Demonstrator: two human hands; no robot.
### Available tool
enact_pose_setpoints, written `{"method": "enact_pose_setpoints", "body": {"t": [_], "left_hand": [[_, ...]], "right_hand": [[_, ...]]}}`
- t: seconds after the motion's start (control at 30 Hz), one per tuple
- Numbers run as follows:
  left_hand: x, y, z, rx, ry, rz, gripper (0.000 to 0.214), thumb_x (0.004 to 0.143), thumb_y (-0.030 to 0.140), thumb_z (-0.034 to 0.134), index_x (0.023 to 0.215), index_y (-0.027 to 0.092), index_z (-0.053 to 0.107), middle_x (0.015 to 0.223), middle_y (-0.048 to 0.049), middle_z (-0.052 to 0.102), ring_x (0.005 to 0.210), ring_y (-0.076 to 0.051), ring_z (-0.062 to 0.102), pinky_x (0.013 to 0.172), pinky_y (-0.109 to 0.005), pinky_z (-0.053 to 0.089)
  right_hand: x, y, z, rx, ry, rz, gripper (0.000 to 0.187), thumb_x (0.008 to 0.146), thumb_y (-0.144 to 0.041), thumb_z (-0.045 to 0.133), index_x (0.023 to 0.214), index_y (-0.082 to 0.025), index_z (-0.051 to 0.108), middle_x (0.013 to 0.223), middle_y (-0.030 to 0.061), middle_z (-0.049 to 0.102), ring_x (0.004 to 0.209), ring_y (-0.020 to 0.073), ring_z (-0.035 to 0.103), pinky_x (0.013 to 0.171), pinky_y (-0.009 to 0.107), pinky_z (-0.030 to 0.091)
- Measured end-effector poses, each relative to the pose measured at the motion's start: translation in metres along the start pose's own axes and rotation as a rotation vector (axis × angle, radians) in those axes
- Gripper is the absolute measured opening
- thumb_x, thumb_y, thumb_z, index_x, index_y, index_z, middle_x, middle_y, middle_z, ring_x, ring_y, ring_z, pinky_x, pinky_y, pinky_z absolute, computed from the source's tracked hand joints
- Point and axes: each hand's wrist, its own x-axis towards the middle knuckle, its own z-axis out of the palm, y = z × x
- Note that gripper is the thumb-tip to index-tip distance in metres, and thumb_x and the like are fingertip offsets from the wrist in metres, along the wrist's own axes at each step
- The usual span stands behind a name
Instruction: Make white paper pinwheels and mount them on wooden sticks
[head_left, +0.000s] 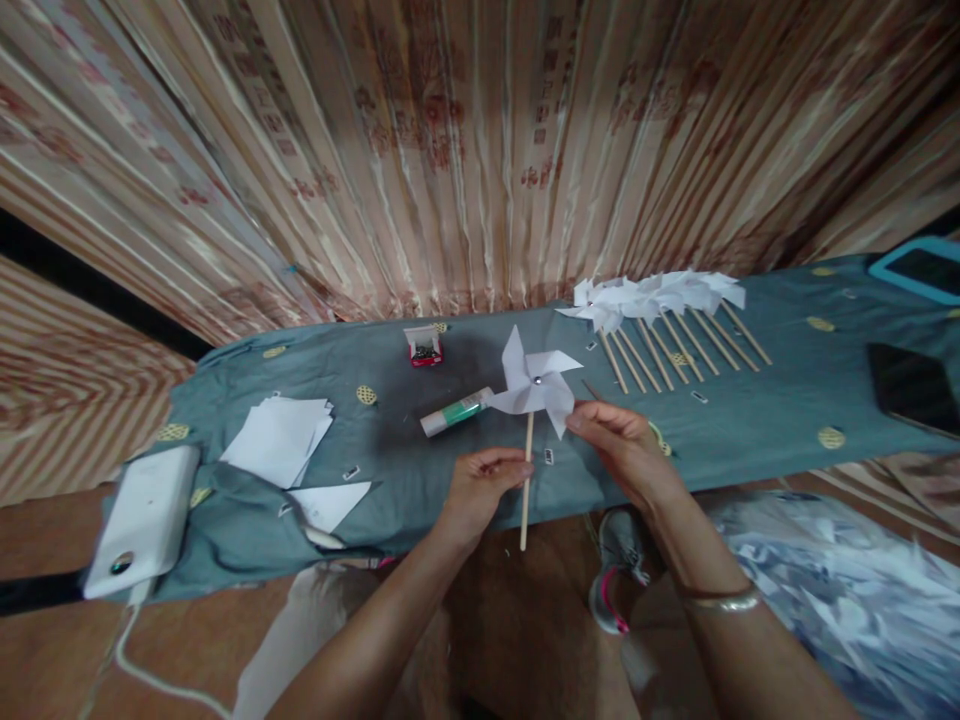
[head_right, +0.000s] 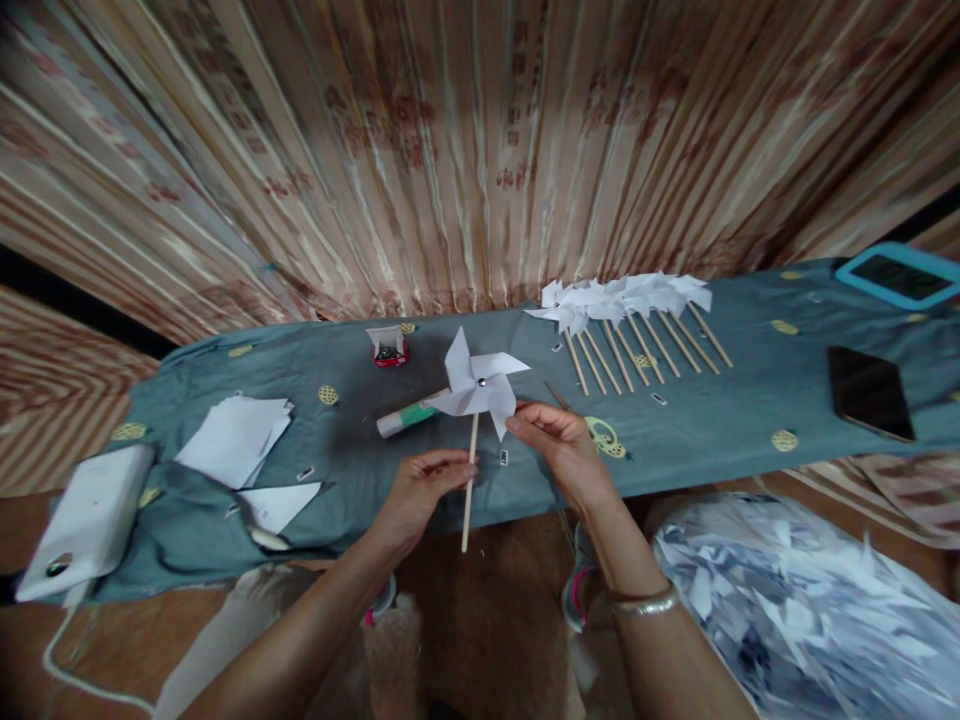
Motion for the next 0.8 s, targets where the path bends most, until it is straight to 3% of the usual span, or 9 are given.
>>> {"method": "enact_pose_setpoints", "body": {"t": [0.4,0.5,0.63,0.8], "left_hand": [[-0.001,0.000,0.001,0.005,0.002,0.007,0.024,0.048,0.029,0.084,0.066,0.017,0.075,0.060,-0.0013,0.069,0.058,-0.011,0.057,0.062,-0.024,0.046],[-0.001,0.001,0.000,0.014,0.000,0.015,0.022,0.050,0.029,0.083,0.066,0.016,0.075,0.061,-0.0016,0.069,0.058,-0.011,0.057,0.063,-0.024,0.046],[-0.002,0.001,-0.002,0.005,-0.003,0.010,0.022,0.050,0.028,0.083,0.067,0.016,0.075,0.062,-0.0018,0.070,0.059,-0.011,0.058,0.063,-0.023,0.046],[-0.003,-0.001,-0.002,-0.011,-0.032,-0.035,0.026,0.049,0.030,0.085,0.068,0.016,0.075,0.065,-0.0029,0.071,0.059,-0.011,0.059,0.064,-0.024,0.047]], "right_hand": [[-0.002,0.002,0.013,-0.017,-0.079,0.018,0.024,0.059,-0.039,0.082,0.059,-0.020,0.068,0.060,-0.0031,0.058,0.058,0.0110,0.048,0.061,0.027,0.037],[-0.003,0.002,0.012,-0.066,-0.090,0.001,0.024,0.062,-0.043,0.079,0.062,-0.020,0.070,0.064,-0.0017,0.063,0.061,0.0125,0.051,0.062,0.028,0.039],[0.000,0.004,-0.003,-0.111,0.037,-0.049,0.026,0.064,-0.047,0.077,0.065,-0.022,0.073,0.076,0.0026,0.072,0.073,0.0159,0.060,0.071,0.029,0.043],[0.010,0.004,-0.024,-0.054,0.314,-0.130,0.027,0.062,-0.049,0.078,0.061,-0.023,0.071,0.071,0.0020,0.071,0.072,0.0162,0.061,0.070,0.028,0.045]]}}
